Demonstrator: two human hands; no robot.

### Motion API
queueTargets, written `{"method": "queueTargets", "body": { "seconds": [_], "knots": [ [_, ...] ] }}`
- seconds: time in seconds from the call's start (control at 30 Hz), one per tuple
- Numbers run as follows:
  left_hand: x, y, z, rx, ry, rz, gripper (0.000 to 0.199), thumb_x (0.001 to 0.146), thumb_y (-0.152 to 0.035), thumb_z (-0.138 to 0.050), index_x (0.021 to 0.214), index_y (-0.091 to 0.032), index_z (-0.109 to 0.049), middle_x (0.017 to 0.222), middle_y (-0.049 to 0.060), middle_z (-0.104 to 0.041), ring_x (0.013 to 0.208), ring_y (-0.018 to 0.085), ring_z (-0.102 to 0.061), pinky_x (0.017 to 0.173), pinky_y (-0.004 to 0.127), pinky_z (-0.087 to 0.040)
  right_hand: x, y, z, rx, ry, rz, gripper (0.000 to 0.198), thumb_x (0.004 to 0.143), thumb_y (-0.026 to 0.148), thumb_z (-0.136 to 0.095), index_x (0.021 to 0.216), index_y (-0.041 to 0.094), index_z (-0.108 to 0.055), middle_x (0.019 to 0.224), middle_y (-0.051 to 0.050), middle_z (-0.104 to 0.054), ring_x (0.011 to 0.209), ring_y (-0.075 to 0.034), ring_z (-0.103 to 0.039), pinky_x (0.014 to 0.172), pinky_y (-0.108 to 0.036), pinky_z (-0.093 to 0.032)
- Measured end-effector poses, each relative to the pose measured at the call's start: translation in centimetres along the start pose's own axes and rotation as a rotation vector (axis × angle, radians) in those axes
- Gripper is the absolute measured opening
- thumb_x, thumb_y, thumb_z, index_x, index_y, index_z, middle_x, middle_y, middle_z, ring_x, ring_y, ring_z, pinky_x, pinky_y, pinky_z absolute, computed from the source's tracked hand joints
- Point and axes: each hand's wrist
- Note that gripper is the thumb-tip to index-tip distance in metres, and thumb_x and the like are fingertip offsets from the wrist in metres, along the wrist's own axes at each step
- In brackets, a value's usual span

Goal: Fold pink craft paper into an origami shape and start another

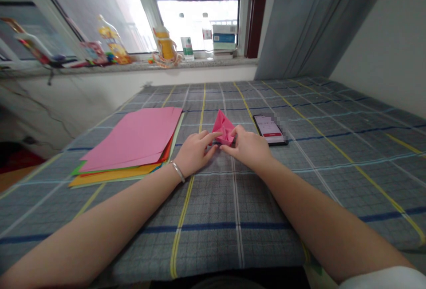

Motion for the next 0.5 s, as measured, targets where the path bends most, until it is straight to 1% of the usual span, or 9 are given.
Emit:
{"method": "queueTargets", "body": {
  "seconds": [0.07,0.13,0.27,0.33,0.4,0.5],
  "knots": [
    [0.1,0.0,-0.4,0.007,0.009,-0.003,0.029,0.09,-0.025,-0.051,0.119,-0.024,-0.056,0.098,0.004,-0.063,0.089,0.019,-0.06,0.078,0.033,-0.044,-0.1,0.1,0.0,-0.036,0.001,0.018,0.032,0.077,0.055,-0.062,0.085,0.024,-0.058,0.066,0.002,-0.067,0.062,-0.018,-0.062,0.049,-0.025,-0.027],
    [0.2,0.0,-0.7,0.015,0.012,-0.012,0.026,0.091,-0.025,-0.05,0.115,-0.025,-0.059,0.097,0.003,-0.063,0.089,0.018,-0.06,0.078,0.033,-0.043,-0.2,0.2,0.0,-0.09,0.014,0.072,0.028,0.082,0.052,-0.057,0.078,0.024,-0.06,0.066,0.001,-0.066,0.061,-0.017,-0.06,0.049,-0.026,-0.024],
    [0.4,0.1,-1.2,0.023,0.004,-0.028,0.022,0.093,-0.027,-0.048,0.111,-0.024,-0.061,0.098,0.003,-0.064,0.089,0.018,-0.06,0.079,0.033,-0.042,-0.3,0.4,-0.2,-0.153,0.022,0.17,0.025,0.086,0.046,-0.054,0.078,0.025,-0.064,0.066,0.001,-0.067,0.06,-0.016,-0.058,0.049,-0.027,-0.021],
    [0.4,0.3,-1.3,0.028,-0.002,-0.032,0.02,0.093,-0.028,-0.048,0.106,-0.024,-0.063,0.095,0.002,-0.064,0.088,0.018,-0.06,0.079,0.033,-0.041,-0.4,0.4,-0.3,-0.155,0.021,0.179,0.024,0.085,0.047,-0.056,0.078,0.025,-0.065,0.067,0.001,-0.068,0.061,-0.016,-0.059,0.05,-0.027,-0.022],
    [0.4,0.4,-1.3,0.038,-0.005,-0.036,0.018,0.092,-0.028,-0.05,0.102,-0.024,-0.065,0.093,0.002,-0.064,0.087,0.018,-0.06,0.078,0.033,-0.041,-0.3,0.3,-0.3,-0.132,0.018,0.168,0.024,0.082,0.05,-0.061,0.08,0.026,-0.064,0.067,0.002,-0.068,0.061,-0.016,-0.06,0.05,-0.026,-0.024],
    [0.4,0.5,-1.3,0.054,-0.007,-0.041,0.017,0.092,-0.028,-0.05,0.1,-0.024,-0.065,0.093,0.002,-0.064,0.086,0.018,-0.06,0.078,0.033,-0.04,-0.2,0.1,-0.2,-0.09,0.01,0.13,0.033,0.073,0.054,-0.068,0.09,0.026,-0.062,0.065,0.004,-0.068,0.061,-0.017,-0.061,0.05,-0.025,-0.026]
  ]
}}
Point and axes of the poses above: each hand's wrist, its own x-axis towards the middle knuckle, its own z-axis out of the back of the hand, y = z × x
